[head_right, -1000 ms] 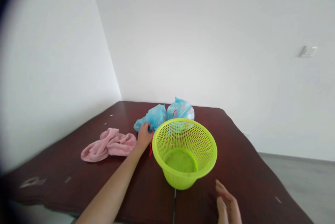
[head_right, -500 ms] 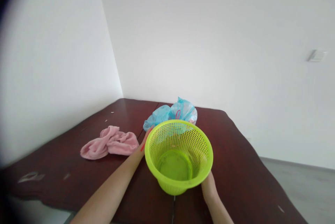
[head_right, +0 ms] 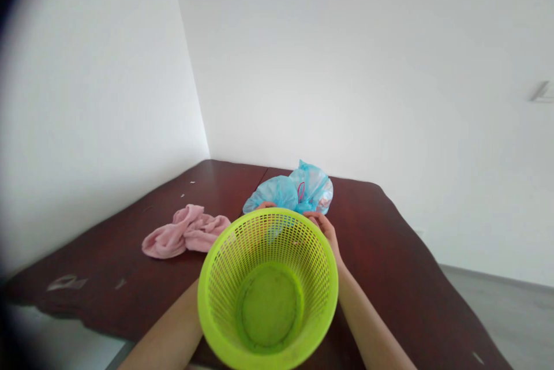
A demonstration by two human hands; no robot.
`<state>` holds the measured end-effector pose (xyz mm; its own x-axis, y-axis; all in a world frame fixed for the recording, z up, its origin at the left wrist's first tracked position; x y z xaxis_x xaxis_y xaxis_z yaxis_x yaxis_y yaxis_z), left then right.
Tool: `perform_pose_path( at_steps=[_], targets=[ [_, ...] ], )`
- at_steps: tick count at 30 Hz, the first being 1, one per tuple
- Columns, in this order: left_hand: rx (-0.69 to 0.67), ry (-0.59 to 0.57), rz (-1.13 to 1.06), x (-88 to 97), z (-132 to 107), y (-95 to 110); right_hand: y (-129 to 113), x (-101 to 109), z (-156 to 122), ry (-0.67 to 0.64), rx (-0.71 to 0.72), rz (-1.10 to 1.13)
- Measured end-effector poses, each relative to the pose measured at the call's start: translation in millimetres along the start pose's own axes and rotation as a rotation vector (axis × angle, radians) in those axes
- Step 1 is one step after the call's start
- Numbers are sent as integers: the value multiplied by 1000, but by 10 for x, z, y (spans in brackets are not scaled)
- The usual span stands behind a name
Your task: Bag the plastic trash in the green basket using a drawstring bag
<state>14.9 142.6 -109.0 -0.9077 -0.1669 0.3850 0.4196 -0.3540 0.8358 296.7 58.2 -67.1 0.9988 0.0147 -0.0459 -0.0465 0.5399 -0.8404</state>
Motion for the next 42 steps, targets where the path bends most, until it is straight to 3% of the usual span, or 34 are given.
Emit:
perform_pose_path(
  at_steps=[6, 10, 13, 17, 23, 29, 32, 35, 37, 42],
  targets=[
    [36, -49, -111, 206, 401, 533, -333, -401, 819, -191, 86, 77],
    [-6, -180, -168, 239, 551, 931, -188, -505, 1130, -188, 89, 75],
    [30, -316, -293, 227, 596, 1077, -36, -478, 1247, -151, 86, 66],
    [117, -383, -434, 250, 629, 1138, 80, -438, 1290, -138, 59, 71],
    [97, -434, -419, 375, 664, 1239, 93, -443, 1267, -199, -21, 104],
    [41, -310, -431, 505, 676, 1303, -59, -215, 1258, -211, -78, 63],
    [19, -273, -345, 524, 657, 1365, -254, -84, 1229, -135, -2, -35],
    [-5, -302, -237, 471, 631, 1409, -423, -52, 1200, -57, 179, -138],
    [13, -350, -266, 380, 623, 1389, -414, -103, 1192, -99, 235, -194],
    [187, -419, -415, 62, 640, 1186, -21, -217, 1219, -149, 105, -218]
  ],
)
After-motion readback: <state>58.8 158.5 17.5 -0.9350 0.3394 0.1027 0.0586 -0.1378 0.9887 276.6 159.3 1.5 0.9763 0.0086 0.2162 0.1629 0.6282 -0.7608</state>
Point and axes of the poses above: each hand's wrist, its own z-axis towards the middle knuckle, its own x-axis out of the back of the hand, y = z × x, the point moved 2 cm from there along z, towards the middle knuckle, and after that the axes turned 7 degrees about x, right-handed, at the moved point
